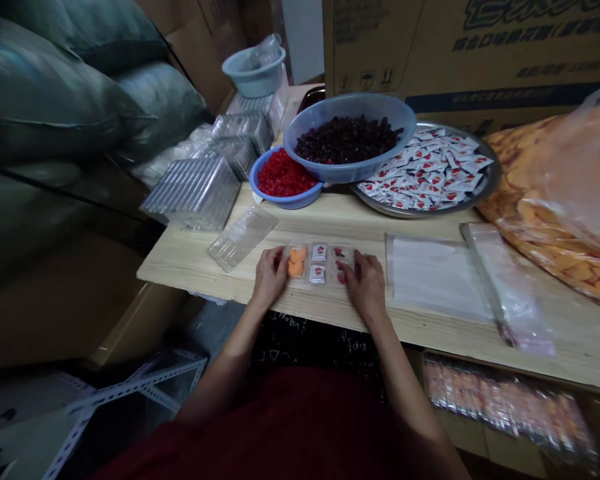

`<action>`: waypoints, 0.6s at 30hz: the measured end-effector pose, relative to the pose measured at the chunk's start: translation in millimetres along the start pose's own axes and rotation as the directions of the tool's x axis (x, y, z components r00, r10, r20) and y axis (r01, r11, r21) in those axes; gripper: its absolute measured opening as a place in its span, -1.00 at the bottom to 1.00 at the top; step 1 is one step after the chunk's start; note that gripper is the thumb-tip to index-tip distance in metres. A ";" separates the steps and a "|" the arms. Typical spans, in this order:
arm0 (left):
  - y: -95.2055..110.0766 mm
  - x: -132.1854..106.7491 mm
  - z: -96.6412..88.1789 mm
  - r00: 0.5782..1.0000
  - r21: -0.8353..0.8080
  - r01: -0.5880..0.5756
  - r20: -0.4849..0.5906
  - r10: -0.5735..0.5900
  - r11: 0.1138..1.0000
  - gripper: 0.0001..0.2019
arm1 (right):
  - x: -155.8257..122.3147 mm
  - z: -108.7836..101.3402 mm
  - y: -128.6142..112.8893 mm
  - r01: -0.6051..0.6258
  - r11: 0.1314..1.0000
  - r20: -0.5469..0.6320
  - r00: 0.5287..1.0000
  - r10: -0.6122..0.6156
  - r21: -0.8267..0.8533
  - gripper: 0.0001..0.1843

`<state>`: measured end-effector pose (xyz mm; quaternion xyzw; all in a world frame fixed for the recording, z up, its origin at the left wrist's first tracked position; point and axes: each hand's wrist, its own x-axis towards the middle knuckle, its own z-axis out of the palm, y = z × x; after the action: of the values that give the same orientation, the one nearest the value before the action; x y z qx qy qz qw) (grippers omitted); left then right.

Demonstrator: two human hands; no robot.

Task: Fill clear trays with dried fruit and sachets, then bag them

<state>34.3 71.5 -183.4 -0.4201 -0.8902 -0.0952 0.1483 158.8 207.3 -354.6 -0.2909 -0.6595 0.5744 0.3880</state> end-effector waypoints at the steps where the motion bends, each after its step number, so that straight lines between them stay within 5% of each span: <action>1: -0.8 2.8 -0.6 1.000 0.051 -0.002 0.010 0.001 0.999 -0.72 | 3.2 2.2 -0.9 0.016 1.000 -0.008 1.000 -0.016 -0.026 -0.46; 12: 0.0 38.5 -4.1 0.984 0.176 0.087 0.136 -0.112 0.981 -0.62 | 42.7 25.3 -10.7 0.024 0.992 0.045 0.999 -0.018 -0.125 -0.46; 15: 1.5 27.3 -7.5 0.964 0.056 0.138 0.221 -0.148 0.989 -0.64 | 29.8 21.3 -7.9 0.026 0.998 0.037 0.999 -0.024 -0.060 -0.48; 18: 1.8 -0.9 -9.4 0.939 -0.241 0.283 0.268 -0.216 0.929 -0.56 | -3.7 11.6 -4.6 0.017 1.000 -0.025 1.000 -0.018 -0.021 -0.47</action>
<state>38.0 69.3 -174.9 -0.3276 -0.9258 -0.1856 -0.0322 151.1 197.3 -351.2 -0.2964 -0.6628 0.5605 0.3984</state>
